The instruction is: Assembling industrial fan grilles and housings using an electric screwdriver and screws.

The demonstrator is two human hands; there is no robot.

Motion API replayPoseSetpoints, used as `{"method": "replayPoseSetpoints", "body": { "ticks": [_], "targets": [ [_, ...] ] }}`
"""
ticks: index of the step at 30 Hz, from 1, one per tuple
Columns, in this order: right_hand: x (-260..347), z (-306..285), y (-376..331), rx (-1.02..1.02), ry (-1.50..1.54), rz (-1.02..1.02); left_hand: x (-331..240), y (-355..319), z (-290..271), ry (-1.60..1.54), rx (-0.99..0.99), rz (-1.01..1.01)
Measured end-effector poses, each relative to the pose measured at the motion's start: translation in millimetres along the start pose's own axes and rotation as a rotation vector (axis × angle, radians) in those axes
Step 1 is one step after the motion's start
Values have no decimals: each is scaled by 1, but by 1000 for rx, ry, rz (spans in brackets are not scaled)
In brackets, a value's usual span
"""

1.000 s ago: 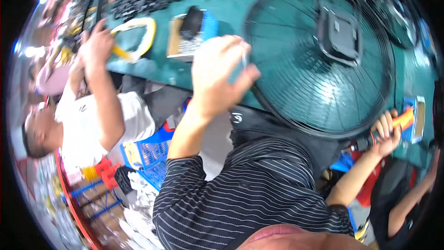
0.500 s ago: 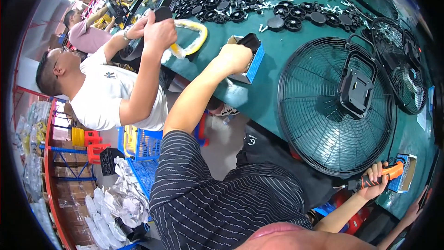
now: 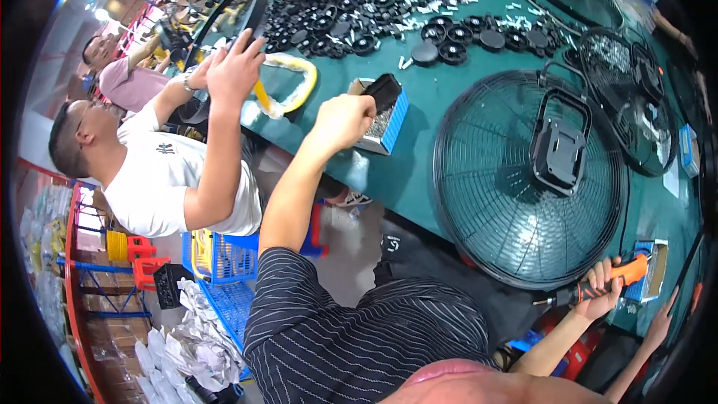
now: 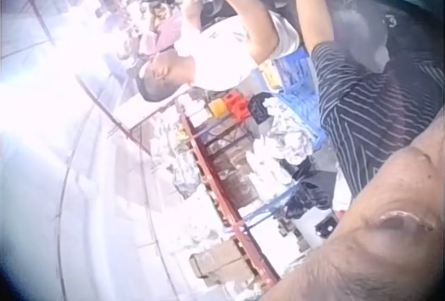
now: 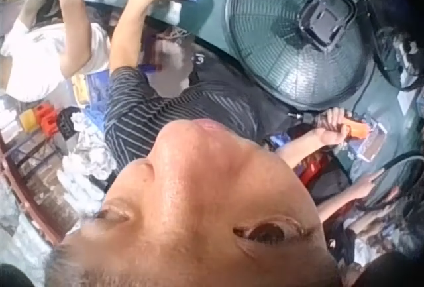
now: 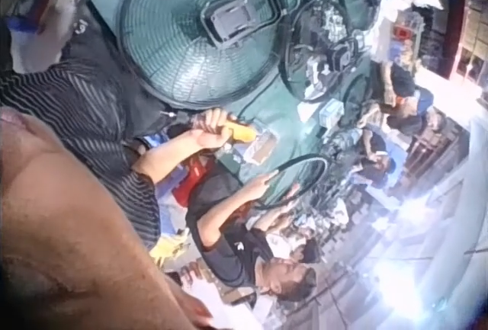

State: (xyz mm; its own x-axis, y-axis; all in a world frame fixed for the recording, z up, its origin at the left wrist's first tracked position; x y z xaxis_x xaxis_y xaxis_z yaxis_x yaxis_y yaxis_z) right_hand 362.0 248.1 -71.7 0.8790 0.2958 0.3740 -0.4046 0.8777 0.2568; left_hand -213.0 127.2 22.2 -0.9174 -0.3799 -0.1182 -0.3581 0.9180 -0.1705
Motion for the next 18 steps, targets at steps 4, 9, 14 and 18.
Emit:
{"method": "replayPoseSetpoints", "body": {
  "ticks": [4,9,14,18],
  "targets": [
    [5,14,7,-9,-89,-10,11,-18,-12,-92,-246,139],
    [5,110,14,39,-306,-203,-52,-85,-21,-884,-301,208],
    [-33,201,16,262,-351,-264,-186,-132,101,-1929,583,431],
    [-66,223,14,354,-452,-329,-228,-169,163,-2327,972,215]
  ]
}}
Point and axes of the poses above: each hand's wrist, its own y-axis towards the middle knuckle, its own z-axis out of the palm, x = y × z, the point moved 9 cm from there along y, towards the middle knuckle, and after that the axes turned 11 degrees about x, right-handed, at the moved point
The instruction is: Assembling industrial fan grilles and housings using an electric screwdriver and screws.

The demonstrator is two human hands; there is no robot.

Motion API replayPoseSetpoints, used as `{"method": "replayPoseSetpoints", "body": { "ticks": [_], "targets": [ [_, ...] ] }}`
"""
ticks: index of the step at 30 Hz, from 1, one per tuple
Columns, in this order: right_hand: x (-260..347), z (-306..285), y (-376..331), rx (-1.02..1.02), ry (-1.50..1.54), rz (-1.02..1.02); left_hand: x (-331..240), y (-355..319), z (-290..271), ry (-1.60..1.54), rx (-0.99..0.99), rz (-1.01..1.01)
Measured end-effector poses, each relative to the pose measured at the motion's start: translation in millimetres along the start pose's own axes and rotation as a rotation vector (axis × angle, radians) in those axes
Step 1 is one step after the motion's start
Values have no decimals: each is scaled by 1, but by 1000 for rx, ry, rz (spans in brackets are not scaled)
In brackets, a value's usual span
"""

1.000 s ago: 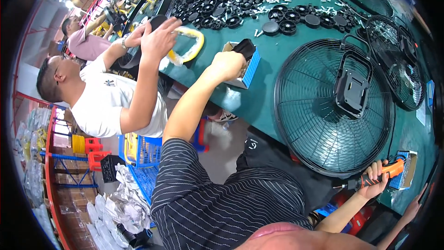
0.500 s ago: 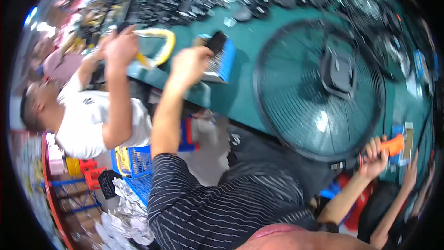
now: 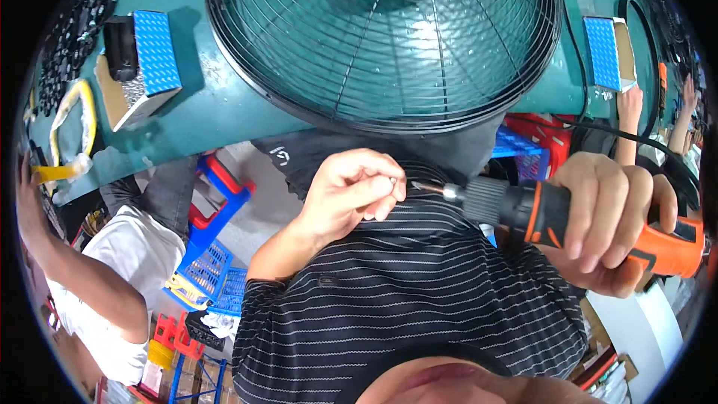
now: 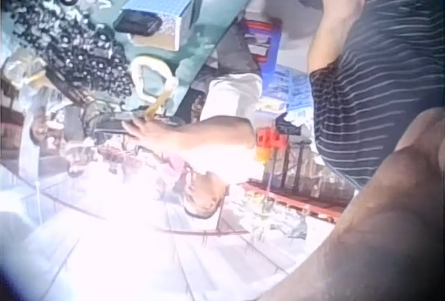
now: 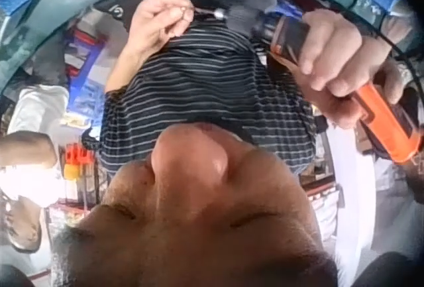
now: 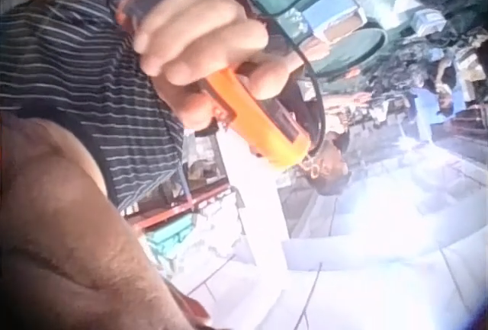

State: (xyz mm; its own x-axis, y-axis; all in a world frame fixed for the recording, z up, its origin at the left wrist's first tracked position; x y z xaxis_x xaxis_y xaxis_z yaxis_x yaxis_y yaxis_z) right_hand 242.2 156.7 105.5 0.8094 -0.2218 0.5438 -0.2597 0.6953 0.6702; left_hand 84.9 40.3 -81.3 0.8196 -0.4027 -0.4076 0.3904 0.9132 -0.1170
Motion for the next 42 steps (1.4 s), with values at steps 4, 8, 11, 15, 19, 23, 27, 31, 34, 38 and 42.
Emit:
{"method": "replayPoseSetpoints", "body": {
  "ticks": [4,8,11,15,19,23,27,31,34,38,42],
  "targets": [
    [-10,6,-9,-2,-66,39,23,3,-7,-130,10,-98],
    [-11,9,-12,35,-145,105,25,10,-2,-172,54,-89],
    [-11,10,-14,26,-169,98,27,12,-1,-197,57,-93],
    [-6,8,-18,33,-206,65,35,17,-1,-235,52,-139],
    [-3,8,-16,45,-233,59,40,21,-1,-256,19,-195],
    [1,9,-18,36,-245,47,41,21,0,-250,22,-204],
    [5,9,-23,52,-256,45,48,20,0,-262,4,-229],
    [6,7,-28,46,-273,44,51,22,0,-271,-6,-239],
    [9,4,-29,56,-262,28,54,26,-1,-285,-1,-259],
    [13,9,-27,79,-277,78,53,29,-3,-216,-50,-307],
    [7,7,-31,126,-188,52,54,21,-9,-132,-149,-376]
  ]
}}
Point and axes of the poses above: each hand's wrist, its own y-axis towards the middle knuckle, its own z-axis out of the palm, x = y × z, the point moved 9 cm from there along y, towards the middle knuckle, and after that the axes turned 11 degrees about x, right-handed, at the moved point
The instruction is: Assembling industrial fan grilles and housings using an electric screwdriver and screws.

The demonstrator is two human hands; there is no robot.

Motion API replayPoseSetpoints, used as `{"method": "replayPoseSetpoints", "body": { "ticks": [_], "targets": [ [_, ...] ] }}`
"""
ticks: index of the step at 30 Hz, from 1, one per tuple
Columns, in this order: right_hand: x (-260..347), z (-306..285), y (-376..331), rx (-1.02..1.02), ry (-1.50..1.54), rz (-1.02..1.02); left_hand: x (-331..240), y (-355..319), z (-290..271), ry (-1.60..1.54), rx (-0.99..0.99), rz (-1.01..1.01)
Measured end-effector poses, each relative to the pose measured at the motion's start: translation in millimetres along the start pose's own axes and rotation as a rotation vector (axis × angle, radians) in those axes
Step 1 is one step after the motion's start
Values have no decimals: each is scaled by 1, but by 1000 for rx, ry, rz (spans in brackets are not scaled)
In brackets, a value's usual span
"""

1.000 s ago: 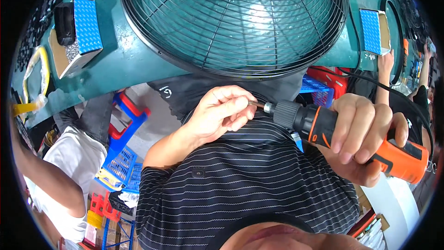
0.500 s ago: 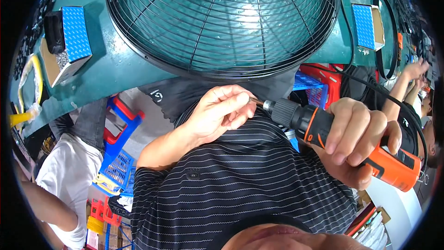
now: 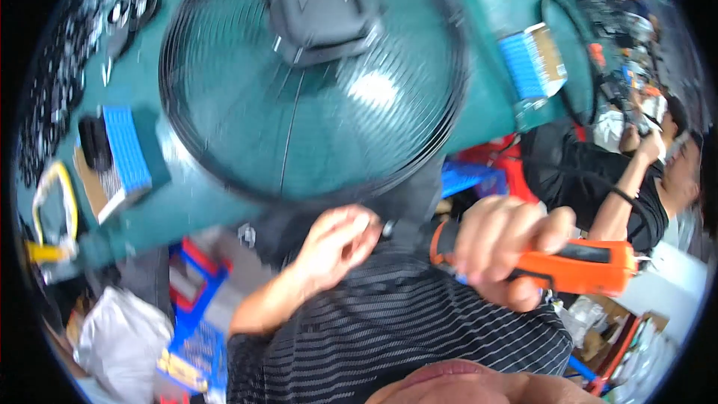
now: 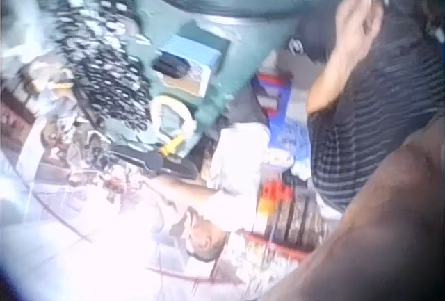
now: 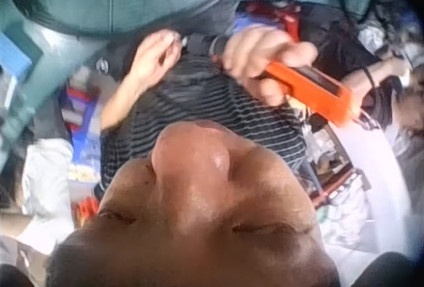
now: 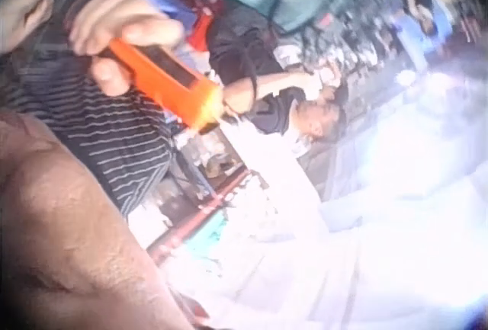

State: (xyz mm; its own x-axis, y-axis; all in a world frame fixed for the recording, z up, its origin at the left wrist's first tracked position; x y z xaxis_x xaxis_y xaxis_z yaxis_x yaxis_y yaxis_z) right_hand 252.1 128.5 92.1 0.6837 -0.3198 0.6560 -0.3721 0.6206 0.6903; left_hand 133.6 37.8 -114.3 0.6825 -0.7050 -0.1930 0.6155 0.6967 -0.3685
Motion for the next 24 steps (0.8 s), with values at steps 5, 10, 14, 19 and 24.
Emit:
{"method": "replayPoseSetpoints", "body": {
  "ticks": [5,10,14,19,24],
  "targets": [
    [1,1,1,-34,-2,22,-4,9,1,111,18,76],
    [2,4,-6,-36,-78,25,2,16,14,-241,186,-8],
    [6,10,-12,-80,-99,9,8,17,14,-257,253,-23],
    [7,7,-20,-100,-85,15,15,11,10,-300,198,-45],
    [18,9,-8,-11,-191,-1,14,17,28,-193,209,-107]
  ]
}}
Point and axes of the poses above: each hand's wrist, its own y-axis towards the middle knuckle, its own z-axis out of the palm, x = y × z, the point moved 9 cm from there along y, towards the middle knuckle, and after that the axes turned 11 degrees about x, right-handed, at the moved point
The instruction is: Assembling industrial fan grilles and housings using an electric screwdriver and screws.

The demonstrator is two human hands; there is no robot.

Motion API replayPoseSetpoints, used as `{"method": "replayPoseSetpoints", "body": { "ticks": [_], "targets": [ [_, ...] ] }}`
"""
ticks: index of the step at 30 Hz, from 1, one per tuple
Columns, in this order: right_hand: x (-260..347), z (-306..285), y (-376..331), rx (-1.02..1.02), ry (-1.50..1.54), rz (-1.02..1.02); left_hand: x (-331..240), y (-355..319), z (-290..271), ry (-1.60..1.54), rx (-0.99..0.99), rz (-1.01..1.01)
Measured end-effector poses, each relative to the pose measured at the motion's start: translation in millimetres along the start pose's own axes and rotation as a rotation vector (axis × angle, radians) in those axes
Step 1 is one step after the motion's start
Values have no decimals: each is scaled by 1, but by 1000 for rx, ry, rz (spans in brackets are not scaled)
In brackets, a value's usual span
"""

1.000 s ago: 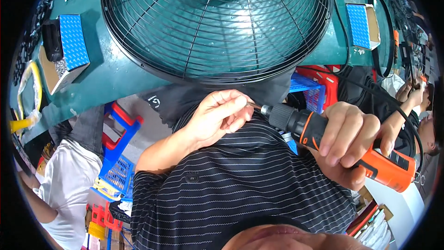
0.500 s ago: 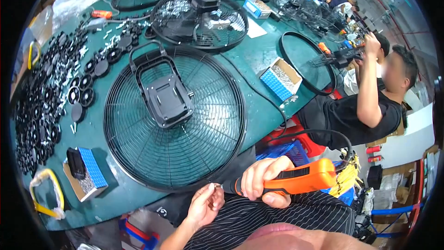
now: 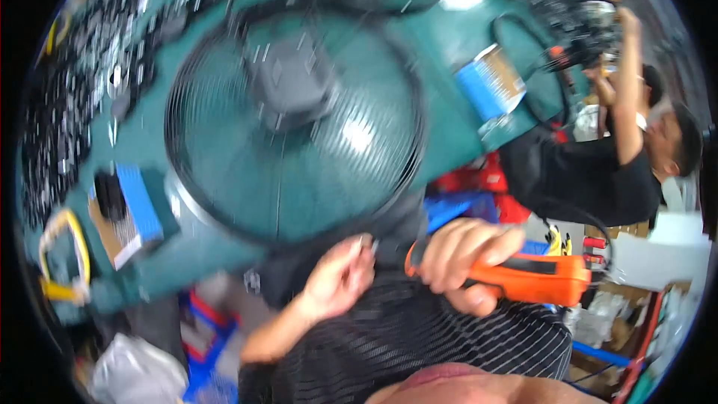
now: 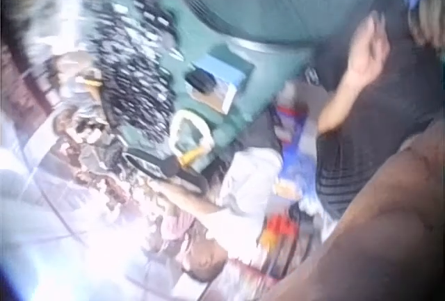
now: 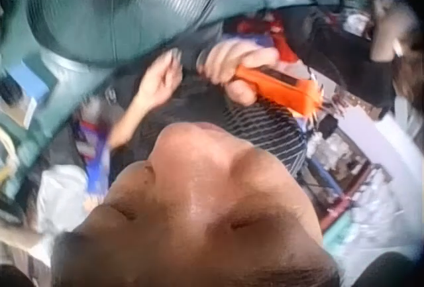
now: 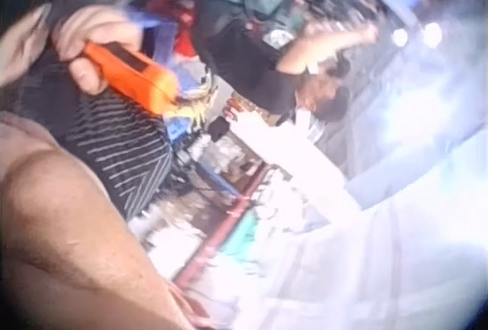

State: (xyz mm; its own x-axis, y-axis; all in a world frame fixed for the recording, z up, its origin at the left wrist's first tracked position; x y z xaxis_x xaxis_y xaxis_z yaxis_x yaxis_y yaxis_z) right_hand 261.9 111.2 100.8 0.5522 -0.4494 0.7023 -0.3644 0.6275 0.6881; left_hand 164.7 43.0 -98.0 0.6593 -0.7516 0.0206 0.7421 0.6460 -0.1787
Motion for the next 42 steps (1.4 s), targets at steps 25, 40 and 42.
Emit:
{"method": "replayPoseSetpoints", "body": {
  "ticks": [25,40,42],
  "targets": [
    [-26,15,21,146,-120,95,1,7,1,-363,147,76],
    [-66,28,55,366,-139,408,-22,-11,-22,160,-140,136],
    [-67,30,54,360,-138,390,-38,-26,-39,413,-305,182]
  ]
}}
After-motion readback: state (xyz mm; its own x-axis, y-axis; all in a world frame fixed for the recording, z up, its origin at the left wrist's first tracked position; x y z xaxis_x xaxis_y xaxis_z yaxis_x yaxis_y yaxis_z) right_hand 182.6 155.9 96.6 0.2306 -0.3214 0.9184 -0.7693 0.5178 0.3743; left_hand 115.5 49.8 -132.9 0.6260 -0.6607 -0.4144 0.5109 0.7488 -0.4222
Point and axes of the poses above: each hand's wrist, its own y-axis towards the middle knuckle, its own z-axis out of the palm, x = y × z, the point moved 9 cm from there along y, towards the middle knuckle, and after that the axes turned 11 degrees about x, right-handed, at the moved point
